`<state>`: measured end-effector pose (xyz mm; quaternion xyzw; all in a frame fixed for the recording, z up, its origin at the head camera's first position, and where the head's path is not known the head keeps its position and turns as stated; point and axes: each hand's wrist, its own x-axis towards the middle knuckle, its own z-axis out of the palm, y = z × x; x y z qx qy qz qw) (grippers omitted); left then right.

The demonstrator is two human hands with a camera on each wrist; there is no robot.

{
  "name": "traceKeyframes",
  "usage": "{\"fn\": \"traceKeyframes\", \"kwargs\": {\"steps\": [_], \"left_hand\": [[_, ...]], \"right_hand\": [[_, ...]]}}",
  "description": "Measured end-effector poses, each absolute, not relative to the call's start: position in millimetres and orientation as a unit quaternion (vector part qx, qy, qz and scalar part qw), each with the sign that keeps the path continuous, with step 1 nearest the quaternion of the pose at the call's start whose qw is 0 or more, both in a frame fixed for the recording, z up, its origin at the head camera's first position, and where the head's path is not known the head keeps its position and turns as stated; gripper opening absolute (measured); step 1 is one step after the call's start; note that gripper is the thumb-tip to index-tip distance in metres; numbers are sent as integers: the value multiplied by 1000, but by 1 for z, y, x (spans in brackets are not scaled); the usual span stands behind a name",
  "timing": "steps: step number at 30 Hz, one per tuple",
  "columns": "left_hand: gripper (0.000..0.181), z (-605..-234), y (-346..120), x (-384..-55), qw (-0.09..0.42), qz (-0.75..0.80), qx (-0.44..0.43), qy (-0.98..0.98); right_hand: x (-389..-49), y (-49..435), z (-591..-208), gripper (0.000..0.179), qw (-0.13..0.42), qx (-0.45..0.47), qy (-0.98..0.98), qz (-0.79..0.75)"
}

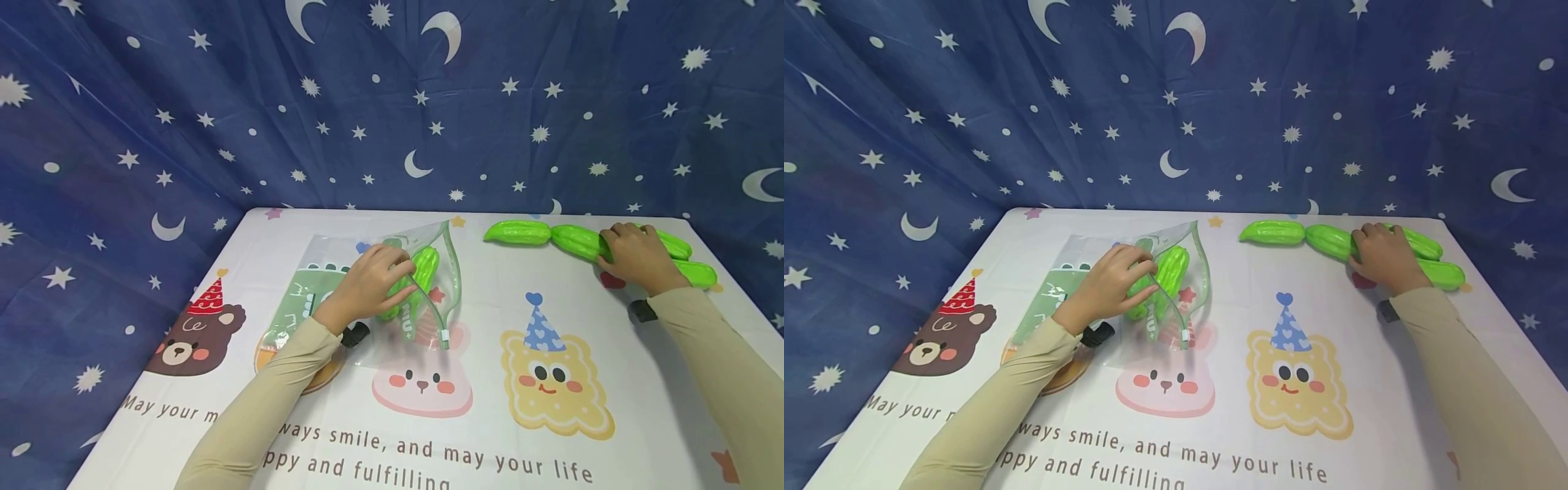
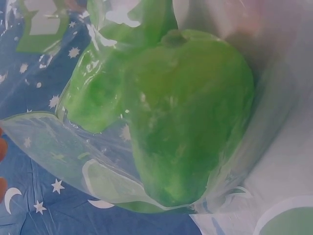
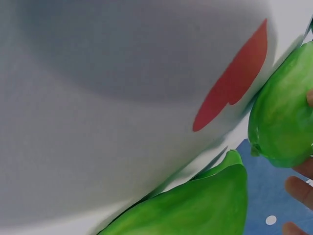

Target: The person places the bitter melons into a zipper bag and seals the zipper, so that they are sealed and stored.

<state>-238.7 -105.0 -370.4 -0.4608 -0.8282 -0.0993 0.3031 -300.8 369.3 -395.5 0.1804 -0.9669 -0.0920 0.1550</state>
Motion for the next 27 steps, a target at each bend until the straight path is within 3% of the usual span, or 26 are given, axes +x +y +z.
{"fn": "traceKeyframes", "kwargs": {"steps": [6, 27], "left_hand": [[18, -371, -104, -238, 303, -100, -462, -828], [18, -370, -105, -237, 302, -101, -458, -830]], "right_hand": [[-298, 373, -398, 47, 176, 193, -962, -84], [-296, 379, -401, 53, 170, 214, -959, -73]]}}
